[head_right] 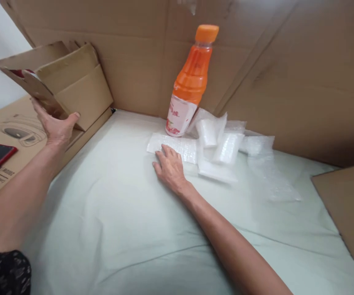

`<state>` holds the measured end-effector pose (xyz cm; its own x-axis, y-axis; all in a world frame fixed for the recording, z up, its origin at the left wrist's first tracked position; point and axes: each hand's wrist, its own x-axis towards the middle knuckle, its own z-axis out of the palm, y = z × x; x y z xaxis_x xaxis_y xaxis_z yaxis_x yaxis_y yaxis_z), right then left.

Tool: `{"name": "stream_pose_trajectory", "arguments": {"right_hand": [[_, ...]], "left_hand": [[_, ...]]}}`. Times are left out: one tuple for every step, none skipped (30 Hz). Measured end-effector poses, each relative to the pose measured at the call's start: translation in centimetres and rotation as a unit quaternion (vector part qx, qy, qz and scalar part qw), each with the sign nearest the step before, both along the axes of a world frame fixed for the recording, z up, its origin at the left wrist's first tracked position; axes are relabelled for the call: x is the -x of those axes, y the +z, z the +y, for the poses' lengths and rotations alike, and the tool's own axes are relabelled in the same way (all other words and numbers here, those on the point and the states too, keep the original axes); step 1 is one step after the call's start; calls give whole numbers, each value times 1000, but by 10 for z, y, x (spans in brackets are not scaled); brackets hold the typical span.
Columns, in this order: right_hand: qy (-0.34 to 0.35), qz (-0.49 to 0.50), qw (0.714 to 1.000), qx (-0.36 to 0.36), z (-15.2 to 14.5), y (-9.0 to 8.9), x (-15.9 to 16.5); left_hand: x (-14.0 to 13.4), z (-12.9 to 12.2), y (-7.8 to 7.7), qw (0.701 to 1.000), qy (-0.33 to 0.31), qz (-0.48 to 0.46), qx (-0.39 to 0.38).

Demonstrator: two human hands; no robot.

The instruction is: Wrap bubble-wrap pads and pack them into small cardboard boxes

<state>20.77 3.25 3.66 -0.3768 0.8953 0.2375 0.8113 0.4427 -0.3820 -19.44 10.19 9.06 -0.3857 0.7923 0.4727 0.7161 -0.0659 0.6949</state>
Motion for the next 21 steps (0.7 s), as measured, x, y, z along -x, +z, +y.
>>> {"name": "stream_pose_trajectory", "arguments": {"right_hand": [[-4, -19, 1000, 11, -1, 3, -3], [-6, -36, 999, 23, -5, 7, -5], [-8, -49, 998, 35, -10, 11, -4], [-11, -61, 997, 47, -18, 13, -3], [-11, -69, 996, 53, -26, 15, -1], [-17, -74, 995, 58, -35, 16, -1], [-9, -79, 995, 59, -44, 15, -3], [16, -76, 996, 47, -53, 14, -8], [22, -70, 997, 33, -62, 14, -16], [27, -69, 997, 21, -72, 16, -29], [21, -72, 997, 11, -83, 20, -45], [4, -78, 997, 6, -96, 29, -65], [-24, -88, 996, 4, -112, 40, -89], [-63, -100, 993, 0, -128, 55, -116], [-107, -111, 988, -4, -145, 73, -144], [-171, -125, 977, -21, -160, 91, -175], [-240, -137, 960, -49, -174, 109, -206], [-296, -152, 940, -79, -184, 126, -236], [-350, -171, 915, -107, -191, 140, -264], [-404, -191, 887, -112, -195, 152, -289], [-471, -199, 853, -105, -195, 160, -310]], "left_hand": [[-6, -6, 5, 999, 42, -19, 3], [-16, -16, 8, 996, 76, -35, 7], [-28, -28, 8, 994, 96, -42, 11], [-44, -42, 6, 995, 92, -31, 16], [-63, -58, 2, 997, 74, -8, 17], [-84, -75, -5, 999, 39, 24, 13], [-107, -93, -14, 997, -24, 70, 6], [-130, -111, -23, 990, -102, 97, -17], [-154, -128, -33, 974, -183, 130, -29], [-177, -143, -41, 957, -246, 148, -40], [-199, -156, -48, 939, -304, 156, -28], [-220, -165, -54, 924, -346, 161, -19], [-239, -171, -58, 912, -375, 163, -4], [-256, -172, -60, 903, -396, 167, 15], [-271, -171, -61, 895, -409, 173, 34], [-284, -166, -61, 888, -419, 183, 54], [-296, -159, -60, 881, -426, 193, 76], [-306, -151, -59, 875, -431, 200, 95], [-315, -144, -57, 871, -433, 205, 107], [-322, -136, -56, 871, -433, 203, 112], [-329, -130, -55, 874, -431, 192, 114]]}}
